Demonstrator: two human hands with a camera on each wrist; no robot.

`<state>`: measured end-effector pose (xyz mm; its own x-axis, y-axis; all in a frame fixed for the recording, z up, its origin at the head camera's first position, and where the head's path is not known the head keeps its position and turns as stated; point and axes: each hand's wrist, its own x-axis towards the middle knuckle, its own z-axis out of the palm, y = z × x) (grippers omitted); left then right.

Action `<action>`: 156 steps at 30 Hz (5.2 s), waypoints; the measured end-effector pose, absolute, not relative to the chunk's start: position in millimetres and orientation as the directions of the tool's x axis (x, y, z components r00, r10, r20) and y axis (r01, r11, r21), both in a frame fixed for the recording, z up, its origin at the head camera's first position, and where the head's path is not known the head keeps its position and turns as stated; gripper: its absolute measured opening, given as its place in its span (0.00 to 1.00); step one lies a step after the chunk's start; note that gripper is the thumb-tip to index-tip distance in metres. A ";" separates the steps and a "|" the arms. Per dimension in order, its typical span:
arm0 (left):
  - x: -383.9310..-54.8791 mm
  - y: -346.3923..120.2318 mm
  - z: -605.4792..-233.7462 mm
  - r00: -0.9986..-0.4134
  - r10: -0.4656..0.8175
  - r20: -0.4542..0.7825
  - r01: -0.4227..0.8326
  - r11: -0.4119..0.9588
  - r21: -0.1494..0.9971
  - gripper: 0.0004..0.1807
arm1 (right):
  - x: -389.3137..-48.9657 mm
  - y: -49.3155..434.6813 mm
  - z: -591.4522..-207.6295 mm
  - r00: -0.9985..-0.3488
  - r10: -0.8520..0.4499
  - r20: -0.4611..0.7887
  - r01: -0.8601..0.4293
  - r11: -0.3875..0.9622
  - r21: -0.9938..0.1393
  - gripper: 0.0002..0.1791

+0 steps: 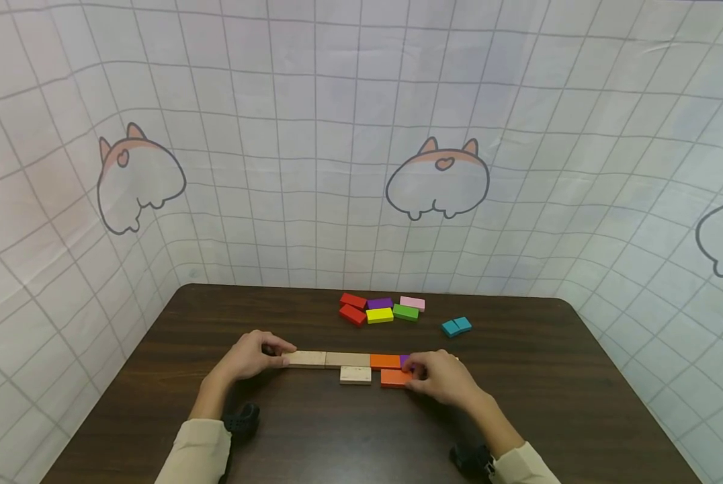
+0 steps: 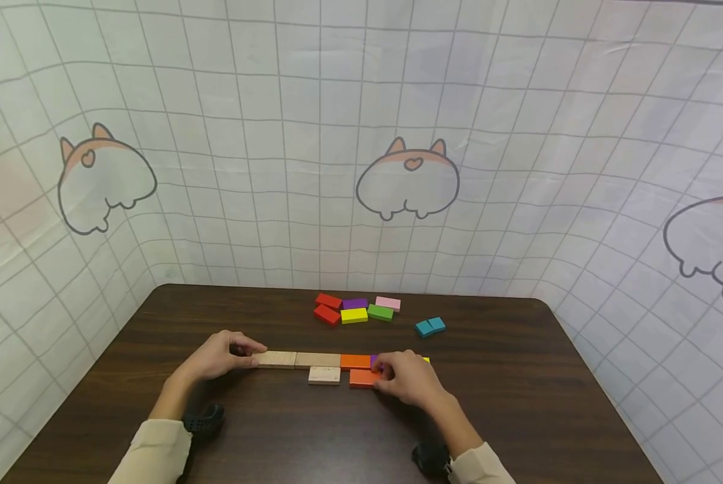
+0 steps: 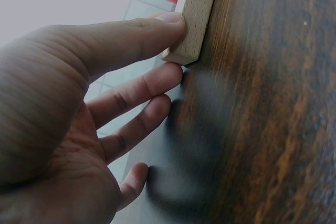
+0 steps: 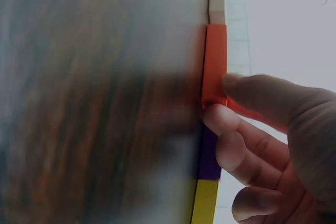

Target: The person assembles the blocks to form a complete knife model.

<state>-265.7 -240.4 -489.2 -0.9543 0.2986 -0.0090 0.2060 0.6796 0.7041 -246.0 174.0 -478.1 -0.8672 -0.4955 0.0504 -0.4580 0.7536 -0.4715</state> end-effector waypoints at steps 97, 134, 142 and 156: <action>-264.1 -240.8 -492.1 -0.954 0.299 -0.006 0.207 0.673 0.710 0.11 | -388.0 187.9 -475.3 -0.914 -0.404 -0.050 -0.329 0.805 -0.494 0.24; -264.3 -239.8 -488.2 -0.958 0.286 -0.009 0.197 0.681 0.705 0.10 | -290.0 231.3 -456.1 -0.781 -0.621 0.061 -0.516 0.587 -0.624 0.23; -264.7 -239.4 -488.0 -0.959 0.283 -0.007 0.196 0.683 0.704 0.10 | -259.8 242.7 -462.9 -0.778 -0.626 0.045 -0.511 0.590 -0.624 0.23; -265.3 -241.9 -490.1 -0.956 0.295 0.001 0.211 0.682 0.700 0.10 | -251.3 234.3 -468.1 -0.775 -0.632 -0.012 -0.495 0.618 -0.610 0.21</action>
<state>-265.3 -241.9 -490.1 -0.9556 0.2948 0.0010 0.2112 0.6823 0.6999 -251.3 234.3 -468.1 -0.7747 -0.6322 -0.0125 -0.4948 0.6185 -0.6104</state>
